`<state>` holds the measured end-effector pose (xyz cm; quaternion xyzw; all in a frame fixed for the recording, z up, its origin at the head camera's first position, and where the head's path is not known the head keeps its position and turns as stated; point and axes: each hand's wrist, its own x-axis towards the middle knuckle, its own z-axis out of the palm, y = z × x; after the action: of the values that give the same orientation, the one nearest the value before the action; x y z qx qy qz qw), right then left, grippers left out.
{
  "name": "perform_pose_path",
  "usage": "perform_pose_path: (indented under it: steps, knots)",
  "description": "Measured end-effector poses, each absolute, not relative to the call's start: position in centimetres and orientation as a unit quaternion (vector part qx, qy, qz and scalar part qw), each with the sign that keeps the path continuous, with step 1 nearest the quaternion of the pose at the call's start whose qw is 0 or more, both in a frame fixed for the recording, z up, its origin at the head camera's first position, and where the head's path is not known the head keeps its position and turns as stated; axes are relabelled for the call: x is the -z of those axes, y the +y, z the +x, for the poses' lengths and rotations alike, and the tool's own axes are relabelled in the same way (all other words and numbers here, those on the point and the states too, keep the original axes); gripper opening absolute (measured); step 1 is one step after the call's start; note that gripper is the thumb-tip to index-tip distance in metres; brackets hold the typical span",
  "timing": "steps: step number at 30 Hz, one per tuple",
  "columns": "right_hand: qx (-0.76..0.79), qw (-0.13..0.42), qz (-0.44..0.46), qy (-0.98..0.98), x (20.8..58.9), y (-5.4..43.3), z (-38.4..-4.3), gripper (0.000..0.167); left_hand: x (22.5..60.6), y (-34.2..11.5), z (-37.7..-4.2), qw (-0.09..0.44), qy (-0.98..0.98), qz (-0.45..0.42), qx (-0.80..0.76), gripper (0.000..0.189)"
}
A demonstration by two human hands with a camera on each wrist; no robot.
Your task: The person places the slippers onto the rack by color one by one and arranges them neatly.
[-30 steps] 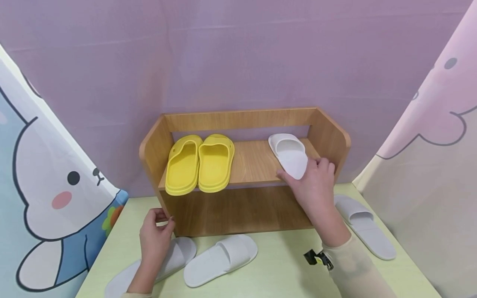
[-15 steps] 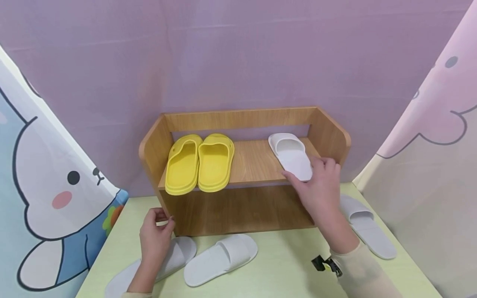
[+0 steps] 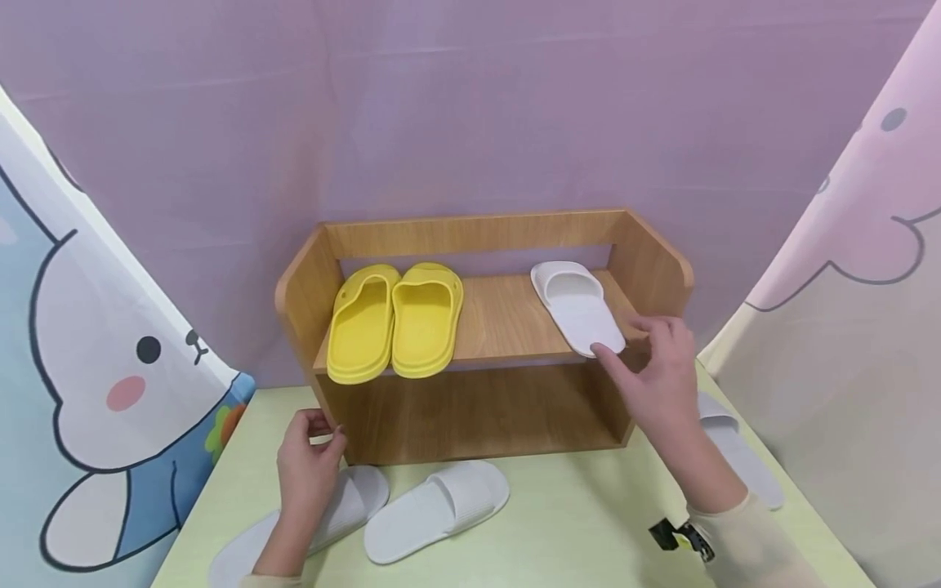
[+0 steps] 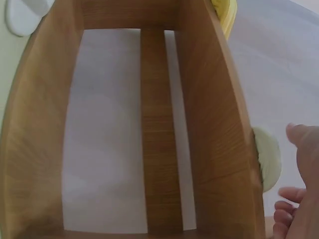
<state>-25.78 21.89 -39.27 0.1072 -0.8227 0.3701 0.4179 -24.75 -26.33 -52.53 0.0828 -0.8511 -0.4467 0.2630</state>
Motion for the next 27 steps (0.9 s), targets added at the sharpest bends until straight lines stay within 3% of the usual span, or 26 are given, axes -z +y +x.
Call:
perform_pose_path:
  steps: [9, 27]
  knots:
    - [-0.369, 0.452, 0.144, -0.800, 40.7, 23.8, -25.3, 0.047, 52.2, -26.1, -24.8, 0.261, -0.848, 0.083, 0.453, 0.029]
    - [-0.369, 0.463, 0.120, -0.797, 43.7, 26.2, -24.5, 0.033, 52.4, -26.2, -24.8, 0.266, -0.851, 0.082, 0.446, 0.029]
